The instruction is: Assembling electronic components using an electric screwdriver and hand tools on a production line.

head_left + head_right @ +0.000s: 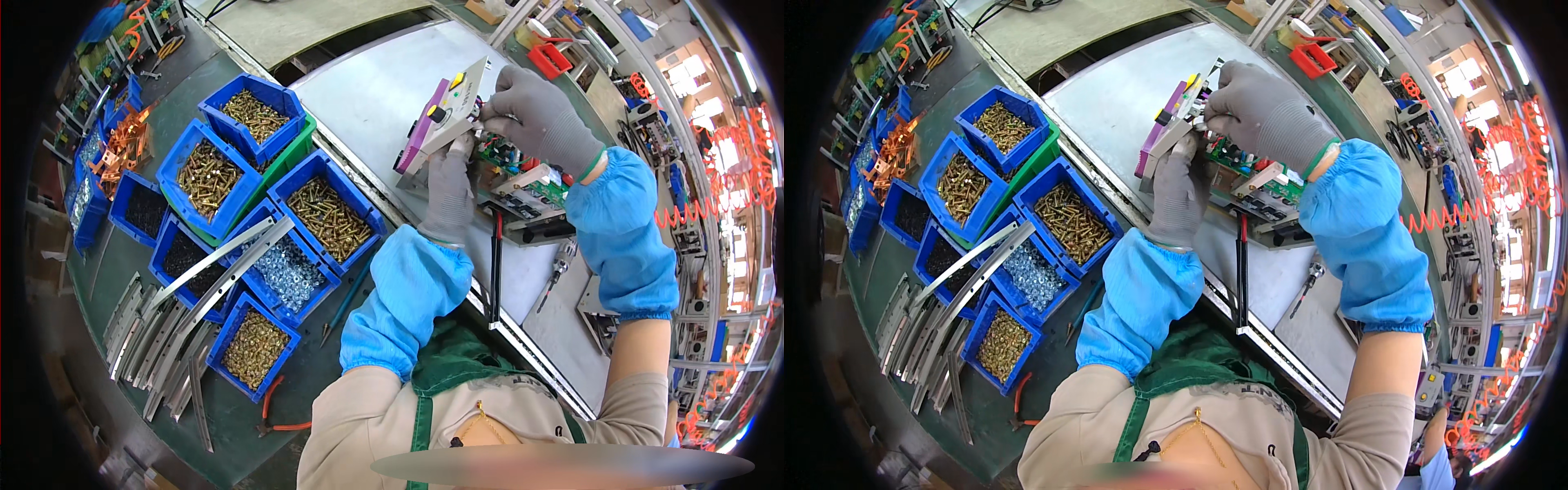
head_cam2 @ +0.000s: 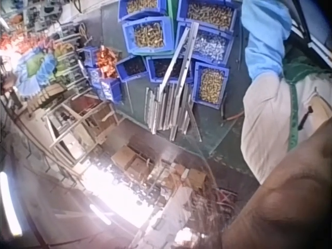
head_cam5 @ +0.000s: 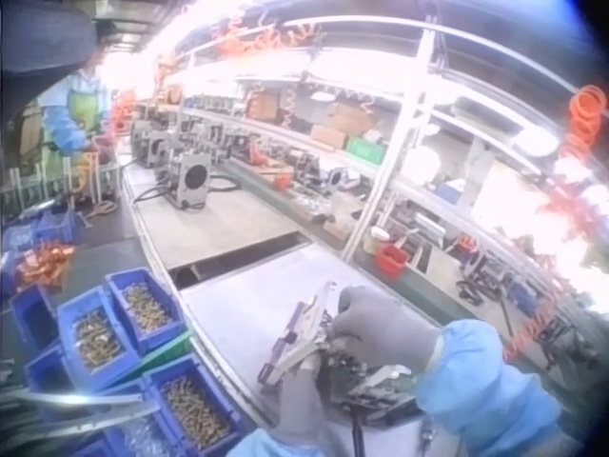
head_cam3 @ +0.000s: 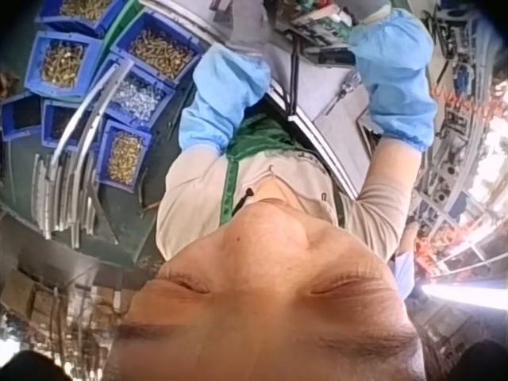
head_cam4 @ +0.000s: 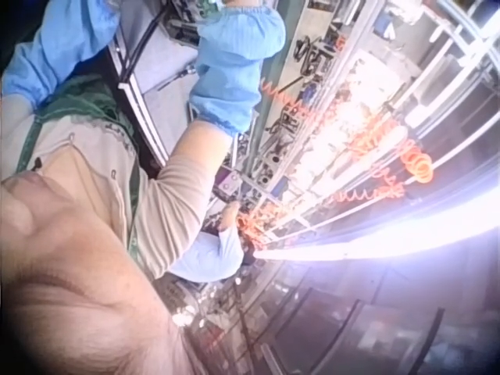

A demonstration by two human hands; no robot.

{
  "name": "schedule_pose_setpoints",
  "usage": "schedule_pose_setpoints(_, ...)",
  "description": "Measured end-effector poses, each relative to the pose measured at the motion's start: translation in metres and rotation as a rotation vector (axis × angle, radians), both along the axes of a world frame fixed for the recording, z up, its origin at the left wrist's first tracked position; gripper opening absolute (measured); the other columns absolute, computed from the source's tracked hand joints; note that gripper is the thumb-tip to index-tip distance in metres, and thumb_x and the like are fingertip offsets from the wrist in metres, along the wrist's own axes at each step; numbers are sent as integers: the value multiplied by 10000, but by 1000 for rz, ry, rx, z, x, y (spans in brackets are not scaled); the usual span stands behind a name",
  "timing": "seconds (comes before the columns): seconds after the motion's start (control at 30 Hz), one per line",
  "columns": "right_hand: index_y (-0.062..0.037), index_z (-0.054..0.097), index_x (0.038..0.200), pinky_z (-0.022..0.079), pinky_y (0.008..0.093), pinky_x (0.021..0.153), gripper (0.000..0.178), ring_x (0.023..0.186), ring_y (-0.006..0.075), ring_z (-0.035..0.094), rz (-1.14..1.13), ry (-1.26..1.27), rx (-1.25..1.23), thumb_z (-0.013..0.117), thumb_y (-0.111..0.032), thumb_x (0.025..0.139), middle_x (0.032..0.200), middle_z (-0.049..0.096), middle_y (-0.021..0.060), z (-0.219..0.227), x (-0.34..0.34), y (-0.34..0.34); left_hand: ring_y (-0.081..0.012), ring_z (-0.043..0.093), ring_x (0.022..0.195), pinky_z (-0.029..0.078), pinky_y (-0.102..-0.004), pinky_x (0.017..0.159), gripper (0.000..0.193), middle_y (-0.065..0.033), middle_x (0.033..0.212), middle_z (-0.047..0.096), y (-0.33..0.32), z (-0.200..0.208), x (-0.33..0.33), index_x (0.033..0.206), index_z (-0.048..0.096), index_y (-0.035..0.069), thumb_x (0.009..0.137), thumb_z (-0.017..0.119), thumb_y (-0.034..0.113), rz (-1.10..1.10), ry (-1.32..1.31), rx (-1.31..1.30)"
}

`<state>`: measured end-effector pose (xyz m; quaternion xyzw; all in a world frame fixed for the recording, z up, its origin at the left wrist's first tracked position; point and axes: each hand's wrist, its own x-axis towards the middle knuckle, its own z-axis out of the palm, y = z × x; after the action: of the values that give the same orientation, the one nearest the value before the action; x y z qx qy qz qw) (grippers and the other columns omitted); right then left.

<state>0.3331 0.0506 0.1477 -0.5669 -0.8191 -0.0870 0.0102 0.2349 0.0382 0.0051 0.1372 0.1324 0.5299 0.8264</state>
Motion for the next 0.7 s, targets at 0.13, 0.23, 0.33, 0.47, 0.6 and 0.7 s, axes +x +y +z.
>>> schedule_pose_setpoints(0.13, -65, 708, 833, 495, 386, 737, 106, 945, 264, 564, -35, -280, 28, 666, -126, 758, 941, 565, 97, 7, -16, 2, -109, 546, 892, 470, -251, 770, 339, -49, 1045, 567, -2, 7, -7, 1206, 533, 8, 896, 527, 147, -52, 12, -4)
schedule_pose_setpoints(0.23, -69, 707, 823, 497, 385, 751, 101, 960, 273, 559, -198, -566, 75, 657, -127, 758, 956, 558, 93, 1, -31, 7, -116, 547, 873, 473, -254, 761, 435, -62, 1104, 569, -1, 8, -7, 1285, 493, -6, 876, 551, 130, -133, 92, 62)
schedule_pose_setpoints(0.33, -72, 708, 823, 493, 391, 761, 107, 950, 276, 563, -213, -529, 81, 658, -132, 749, 951, 552, 100, 1, -11, 13, -122, 560, 884, 488, -258, 749, 504, -83, 1177, 566, 2, 2, -3, 1336, 451, -21, 859, 562, 98, -95, 110, 63)
schedule_pose_setpoints(0.47, -70, 703, 818, 484, 408, 767, 104, 932, 276, 568, -200, -216, -24, 646, -135, 761, 954, 547, 107, 14, 2, 9, -145, 579, 967, 510, -267, 770, 539, -106, 1241, 549, 4, -2, -1, 1361, 419, -37, 854, 569, 67, -159, 96, 137)
schedule_pose_setpoints(0.6, -73, 710, 826, 497, 392, 791, 105, 952, 270, 570, -179, -366, -51, 649, -131, 763, 970, 556, 98, 16, -12, 11, -158, 578, 999, 514, -273, 781, 535, -113, 1251, 546, 3, 0, -3, 1363, 415, -43, 862, 567, 66, -164, 61, 104)
schedule_pose_setpoints(0.7, -72, 715, 848, 509, 370, 832, 115, 980, 259, 571, -276, -562, -81, 645, -112, 767, 1001, 563, 86, 12, -25, 18, -161, 577, 1004, 517, -274, 783, 535, -115, 1261, 539, 3, -1, -3, 1361, 418, -40, 861, 572, 67, -133, 82, 114)
